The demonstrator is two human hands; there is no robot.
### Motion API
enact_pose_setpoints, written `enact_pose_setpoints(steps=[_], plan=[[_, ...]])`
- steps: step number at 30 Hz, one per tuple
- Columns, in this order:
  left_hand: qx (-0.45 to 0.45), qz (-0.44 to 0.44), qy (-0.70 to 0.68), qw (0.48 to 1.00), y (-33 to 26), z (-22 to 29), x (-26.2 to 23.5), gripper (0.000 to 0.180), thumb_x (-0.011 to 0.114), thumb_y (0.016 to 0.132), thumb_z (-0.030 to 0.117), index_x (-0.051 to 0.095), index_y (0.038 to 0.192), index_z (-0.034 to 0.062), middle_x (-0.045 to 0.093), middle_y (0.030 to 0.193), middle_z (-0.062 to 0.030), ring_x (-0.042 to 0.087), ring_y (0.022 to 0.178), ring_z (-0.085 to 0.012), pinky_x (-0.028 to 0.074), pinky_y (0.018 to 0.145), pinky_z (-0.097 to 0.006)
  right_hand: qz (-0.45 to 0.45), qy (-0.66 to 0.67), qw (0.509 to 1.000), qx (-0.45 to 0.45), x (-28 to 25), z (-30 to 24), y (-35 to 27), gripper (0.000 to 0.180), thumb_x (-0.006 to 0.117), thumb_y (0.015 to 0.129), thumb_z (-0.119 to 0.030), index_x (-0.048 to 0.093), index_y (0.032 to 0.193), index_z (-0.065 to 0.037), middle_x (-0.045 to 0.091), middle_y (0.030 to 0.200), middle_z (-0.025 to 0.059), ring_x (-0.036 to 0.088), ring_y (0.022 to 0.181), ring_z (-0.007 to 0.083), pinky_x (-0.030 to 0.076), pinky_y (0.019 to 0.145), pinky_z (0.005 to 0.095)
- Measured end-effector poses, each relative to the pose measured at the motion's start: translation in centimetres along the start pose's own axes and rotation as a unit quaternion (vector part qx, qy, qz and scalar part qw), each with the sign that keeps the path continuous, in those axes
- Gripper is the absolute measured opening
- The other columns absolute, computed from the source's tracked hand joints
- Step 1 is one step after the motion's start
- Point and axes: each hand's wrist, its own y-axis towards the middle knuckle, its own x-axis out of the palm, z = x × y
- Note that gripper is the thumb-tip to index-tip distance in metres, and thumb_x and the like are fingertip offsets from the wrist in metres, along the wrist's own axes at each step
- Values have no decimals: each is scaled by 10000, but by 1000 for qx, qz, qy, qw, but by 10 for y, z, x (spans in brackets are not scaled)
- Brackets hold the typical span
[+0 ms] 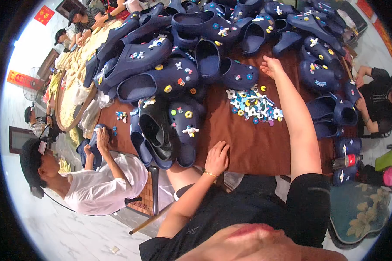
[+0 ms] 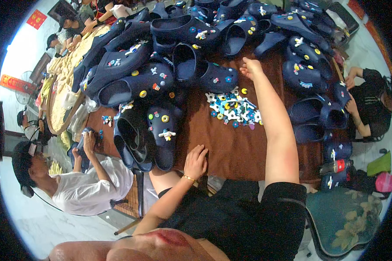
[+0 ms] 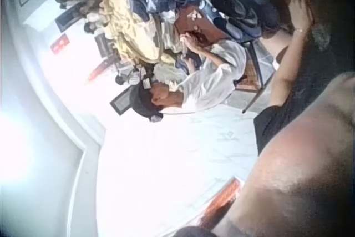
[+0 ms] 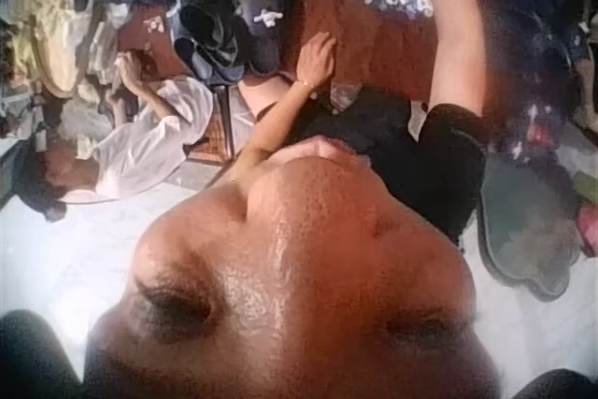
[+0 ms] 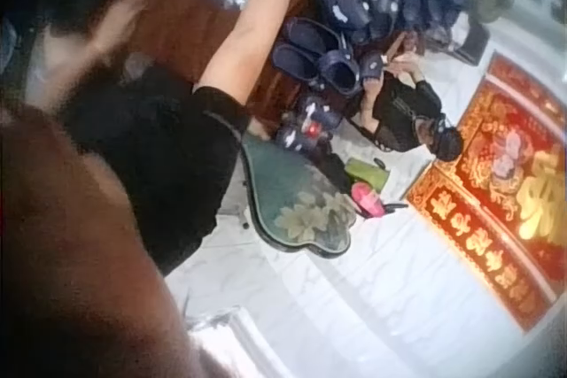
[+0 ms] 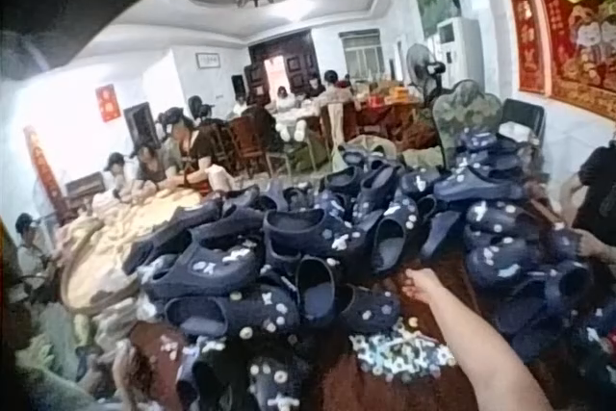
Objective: The worker is attaching various decorative charms into the ventilation holes of rubber clogs.
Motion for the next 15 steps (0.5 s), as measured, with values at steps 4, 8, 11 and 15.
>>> enact_pose_setpoints(steps=[4, 8, 11, 15], plan=[[-13, -29, -22, 999, 1, -3, 3, 397, 549, 674, 63, 512, 1068, 31, 483, 1135, -130, 460, 1066, -289, 380, 882, -378, 39, -125, 991, -39, 27, -7, 30, 357, 604, 769, -338, 507, 951, -47, 556, 803, 69, 579, 580, 159, 463, 443, 251], [-22, -45, -31, 998, 0, -1, 2, 396, 552, 670, 65, 516, 1062, 30, 479, 1140, -131, 460, 1065, -287, 383, 881, -372, 76, -210, 974, -44, 33, -9, 64, 446, 582, 763, -424, 530, 919, -9, 587, 752, 92, 583, 517, 183, 446, 387, 270], [-20, -36, -39, 998, 0, 0, 1, 413, 570, 648, 47, 516, 1057, 42, 489, 1119, -138, 480, 1039, -300, 405, 855, -386, 95, -284, 953, -46, 33, -9, 76, 522, 539, 772, -468, 547, 866, 45, 608, 743, 146, 600, 532, 209, 445, 382, 277], [-24, -42, -28, 998, 0, 1, 0, 399, 554, 667, 71, 516, 1062, 31, 477, 1145, -126, 459, 1070, -277, 384, 885, -367, 137, -347, 925, -79, 32, -11, 74, 383, 471, 786, -281, 530, 907, 78, 601, 750, 160, 603, 533, 232, 460, 397, 303]])
